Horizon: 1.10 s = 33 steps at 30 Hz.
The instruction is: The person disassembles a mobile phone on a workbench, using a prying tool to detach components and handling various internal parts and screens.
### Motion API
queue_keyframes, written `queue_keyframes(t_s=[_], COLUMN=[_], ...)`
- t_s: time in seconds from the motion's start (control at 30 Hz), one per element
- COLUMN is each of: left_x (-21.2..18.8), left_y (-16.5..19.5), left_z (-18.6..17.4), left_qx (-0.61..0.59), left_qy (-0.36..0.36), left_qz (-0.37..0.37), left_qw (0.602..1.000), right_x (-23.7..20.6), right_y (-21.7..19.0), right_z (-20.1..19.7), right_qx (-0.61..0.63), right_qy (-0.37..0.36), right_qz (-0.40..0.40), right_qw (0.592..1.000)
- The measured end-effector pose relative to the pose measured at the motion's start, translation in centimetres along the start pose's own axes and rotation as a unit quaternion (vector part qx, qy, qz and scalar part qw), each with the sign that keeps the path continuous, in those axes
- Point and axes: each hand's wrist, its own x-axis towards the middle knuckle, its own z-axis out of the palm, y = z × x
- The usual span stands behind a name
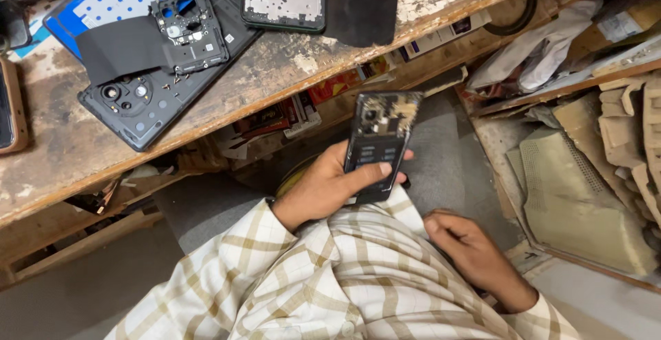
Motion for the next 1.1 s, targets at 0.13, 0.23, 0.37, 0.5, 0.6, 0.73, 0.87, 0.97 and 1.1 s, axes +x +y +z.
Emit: queue_keyframes(t_s=[0.13,0.23,0.37,0.5,0.6,0.73,0.87,0.97,1.1], left_x=[0.9,1.4,1.5,1.5,1.7,2.1,2.3,2.3,2.6], left_y=[-1.9,-2.7,-2.5,-2.2,-2.3,-2.7,-2.8,-2.8,-2.9], left_z=[-0.4,-0.5,-0.9,-1.5,-1.8,-1.9,-2.0,-2.1,-2.2], left_qx=[-0.131,-0.205,-0.242,-0.246,-0.247,-0.251,-0.249,-0.251,-0.264], left_qy=[0.054,0.069,0.118,0.143,0.155,0.157,0.166,0.169,0.174], left_qz=[-0.022,-0.025,-0.042,-0.042,-0.056,-0.068,-0.08,-0.077,-0.09], left_qw=[0.99,0.976,0.962,0.958,0.955,0.953,0.951,0.95,0.945], right_x=[1.1,1.8,3.6,4.5,4.8,5.7,6.4,6.2,5.9], right_y=[-1.3,-3.7,-6.4,-6.6,-5.4,-3.4,-1.5,-0.5,-0.5], right_z=[0.4,2.1,3.5,4.2,4.0,2.6,1.1,0.7,-0.1], right_qx=[-0.17,-0.343,-0.431,-0.38,-0.331,-0.241,-0.22,-0.12,0.114], right_qy=[-0.021,0.028,0.034,0.052,0.065,0.031,-0.033,-0.052,-0.088], right_qz=[0.043,0.089,0.049,-0.018,-0.008,0.039,-0.052,-0.036,0.049], right_qw=[0.984,0.935,0.9,0.923,0.941,0.969,0.974,0.991,0.988])
